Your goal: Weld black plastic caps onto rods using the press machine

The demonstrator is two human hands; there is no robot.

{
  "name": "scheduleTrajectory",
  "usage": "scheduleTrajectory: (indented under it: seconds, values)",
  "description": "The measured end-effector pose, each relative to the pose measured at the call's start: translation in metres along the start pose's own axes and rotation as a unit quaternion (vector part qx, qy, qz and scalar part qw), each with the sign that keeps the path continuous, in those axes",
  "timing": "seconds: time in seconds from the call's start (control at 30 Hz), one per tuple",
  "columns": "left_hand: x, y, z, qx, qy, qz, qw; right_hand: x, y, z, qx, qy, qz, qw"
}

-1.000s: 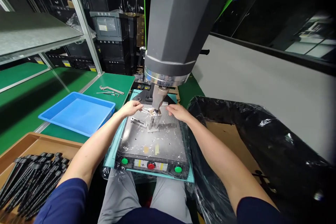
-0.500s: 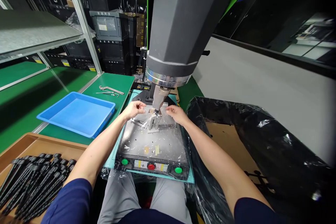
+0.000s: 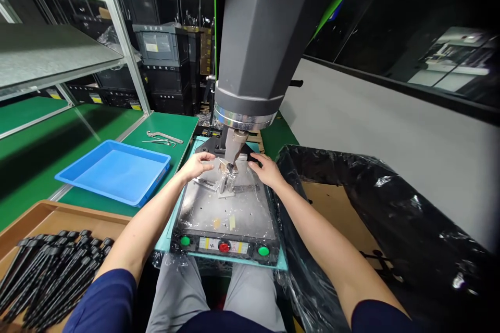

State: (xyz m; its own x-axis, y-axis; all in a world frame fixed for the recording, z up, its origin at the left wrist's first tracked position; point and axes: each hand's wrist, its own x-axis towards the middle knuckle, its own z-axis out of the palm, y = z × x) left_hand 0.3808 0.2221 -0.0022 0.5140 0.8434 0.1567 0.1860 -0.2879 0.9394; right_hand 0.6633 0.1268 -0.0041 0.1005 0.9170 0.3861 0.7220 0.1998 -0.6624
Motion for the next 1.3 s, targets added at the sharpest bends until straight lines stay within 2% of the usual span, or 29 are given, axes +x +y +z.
scheduleTrajectory:
  seconds: [0.1,0.23,0.3,0.4,0.47,0.5,0.53,0.6,0.67,0.73,0.8,0.87,1.1,1.3]
  values:
    - [-0.004,0.002,-0.003,0.020,0.033,0.005,0.999,-0.009,-0.012,-0.005,-0.026,0.026,-0.028,0.999]
    - [-0.028,0.014,-0.014,0.065,0.143,0.006,0.988,-0.031,-0.034,-0.018,-0.032,0.024,0.002,0.999]
    - [-0.059,0.025,-0.019,0.065,0.176,0.000,0.982,-0.055,-0.050,-0.033,-0.013,0.019,0.027,0.999]
    - [-0.128,0.039,-0.020,0.046,0.192,0.008,0.980,-0.109,-0.075,-0.058,0.043,0.033,0.059,0.997]
    - [-0.177,0.040,-0.015,0.056,0.203,-0.022,0.977,-0.150,-0.085,-0.068,0.039,0.037,0.091,0.994]
    - [-0.200,0.036,-0.012,0.049,0.200,-0.052,0.977,-0.172,-0.085,-0.067,0.045,0.019,0.118,0.992]
    - [-0.221,0.028,-0.007,0.037,0.160,-0.091,0.982,-0.193,-0.083,-0.062,0.063,-0.018,0.151,0.986]
    - [-0.253,0.005,0.007,0.004,0.028,-0.172,0.985,-0.234,-0.069,-0.040,0.123,-0.134,0.224,0.957]
    - [-0.269,-0.025,0.023,-0.005,-0.069,-0.211,0.975,-0.269,-0.046,-0.008,0.137,-0.215,0.268,0.929]
    - [-0.271,-0.055,0.037,-0.009,-0.096,-0.220,0.971,-0.290,-0.022,0.023,0.103,-0.225,0.285,0.926]
    - [-0.262,-0.078,0.045,-0.020,-0.071,-0.232,0.970,-0.296,-0.003,0.046,0.067,-0.187,0.283,0.938]
    - [-0.251,-0.092,0.047,-0.028,-0.045,-0.243,0.969,-0.291,0.010,0.058,0.046,-0.136,0.272,0.951]
    - [-0.234,-0.103,0.047,-0.037,-0.043,-0.264,0.963,-0.280,0.015,0.064,0.033,-0.060,0.268,0.961]
    - [-0.232,-0.109,0.049,-0.039,-0.033,-0.287,0.957,-0.278,0.010,0.064,0.038,-0.064,0.274,0.959]
